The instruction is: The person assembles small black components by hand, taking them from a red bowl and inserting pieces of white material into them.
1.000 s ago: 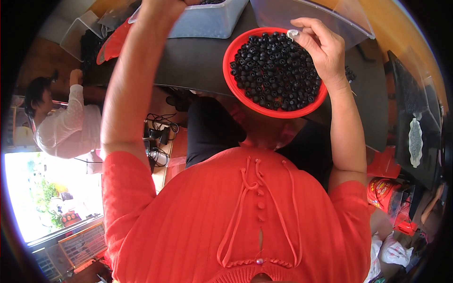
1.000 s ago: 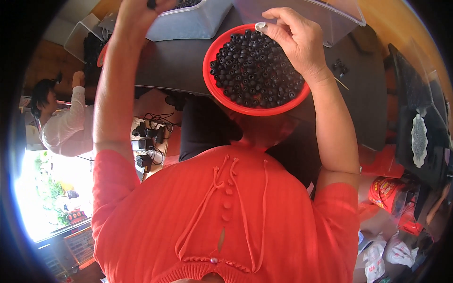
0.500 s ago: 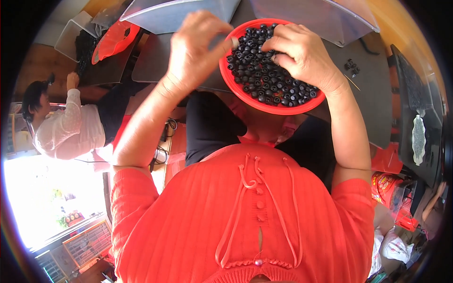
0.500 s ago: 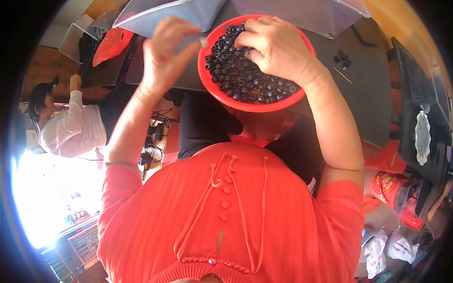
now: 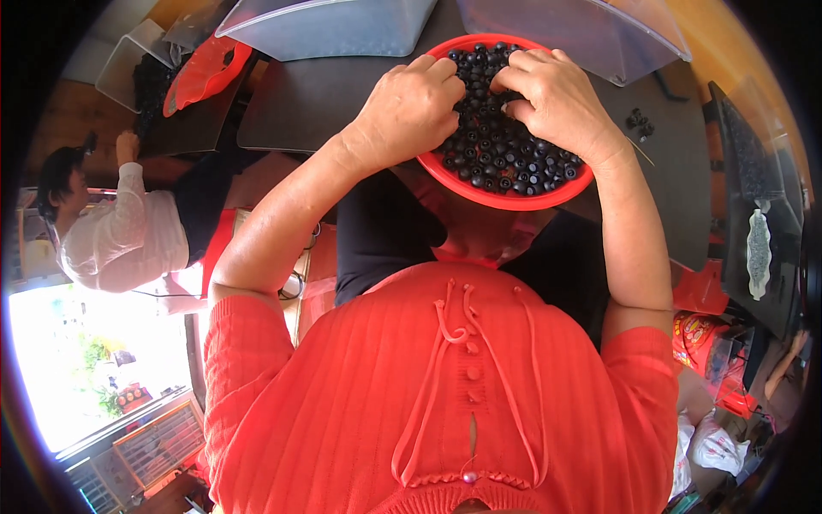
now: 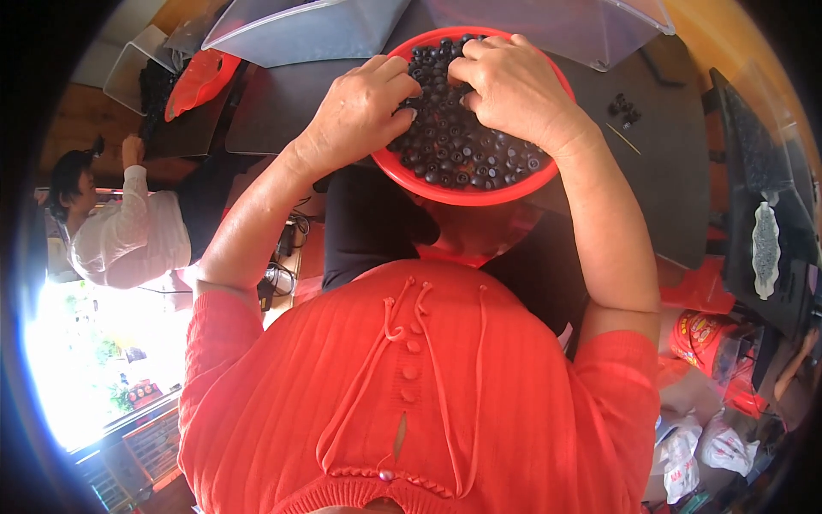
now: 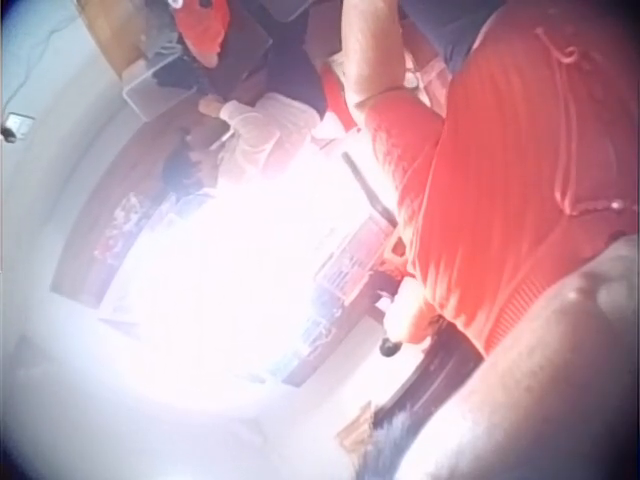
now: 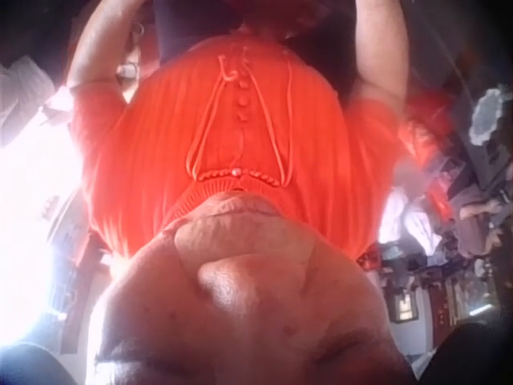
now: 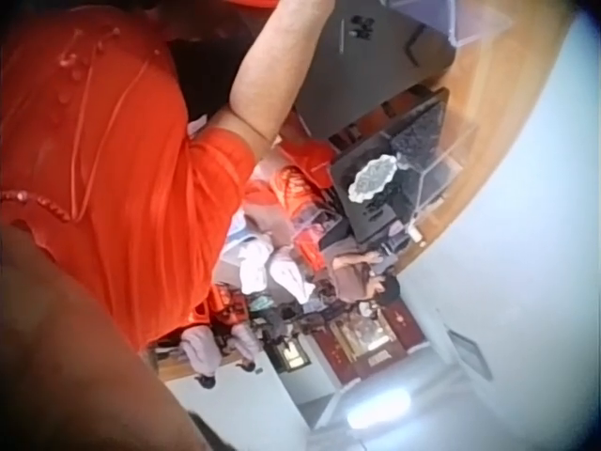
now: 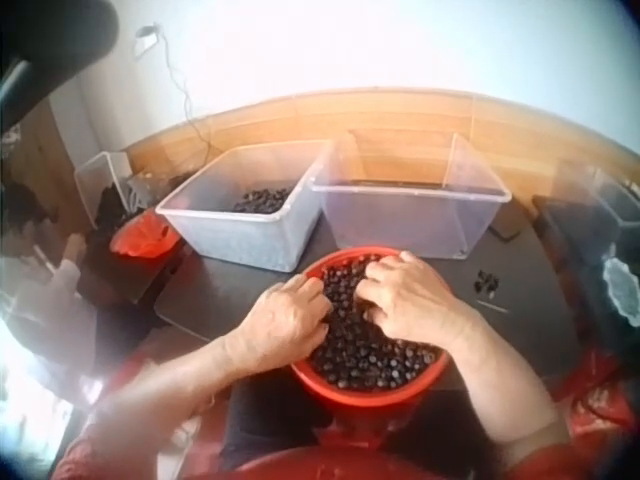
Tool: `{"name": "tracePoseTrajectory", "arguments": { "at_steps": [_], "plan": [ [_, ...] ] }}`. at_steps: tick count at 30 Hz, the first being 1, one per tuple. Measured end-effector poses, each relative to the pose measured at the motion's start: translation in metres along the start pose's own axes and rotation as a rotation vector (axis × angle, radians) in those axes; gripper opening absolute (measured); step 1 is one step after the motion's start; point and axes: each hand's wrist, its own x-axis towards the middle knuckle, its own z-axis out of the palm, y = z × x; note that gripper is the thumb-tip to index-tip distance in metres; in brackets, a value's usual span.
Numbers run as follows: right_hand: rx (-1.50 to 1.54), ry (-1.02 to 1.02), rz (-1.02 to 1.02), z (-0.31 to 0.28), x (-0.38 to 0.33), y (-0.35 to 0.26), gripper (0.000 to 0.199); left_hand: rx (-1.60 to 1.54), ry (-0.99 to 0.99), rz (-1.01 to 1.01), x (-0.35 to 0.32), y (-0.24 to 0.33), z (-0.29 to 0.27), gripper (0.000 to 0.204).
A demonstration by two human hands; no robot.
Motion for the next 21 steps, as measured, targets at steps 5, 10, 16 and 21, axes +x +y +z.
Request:
{"name": "tracePoseTrajectory", "arguments": {
  "at_steps": [5, 10, 16, 21],
  "plan": [
    [0.006, 0.039, 0.035, -0.002, -0.002, 0.006, 0.018, -0.222, 0.054, -0.114, 0.001, 0.008, -0.007, 0.028],
    [-0.044, 0.128, 0.123, -0.010, -0.004, 0.014, 0.017, -0.288, -0.041, -0.276, -0.016, 0.023, -0.035, 0.033],
    [0.078, 0.112, 0.134, -0.009, 0.000, 0.007, 0.015, -0.238, 0.037, -0.186, -0.019, 0.016, -0.014, 0.040],
    [0.102, 0.115, 0.058, -0.001, 0.000, 0.010, 0.014, -0.165, 0.101, -0.165, -0.009, 0.016, 0.002, 0.039]
  ]
}}
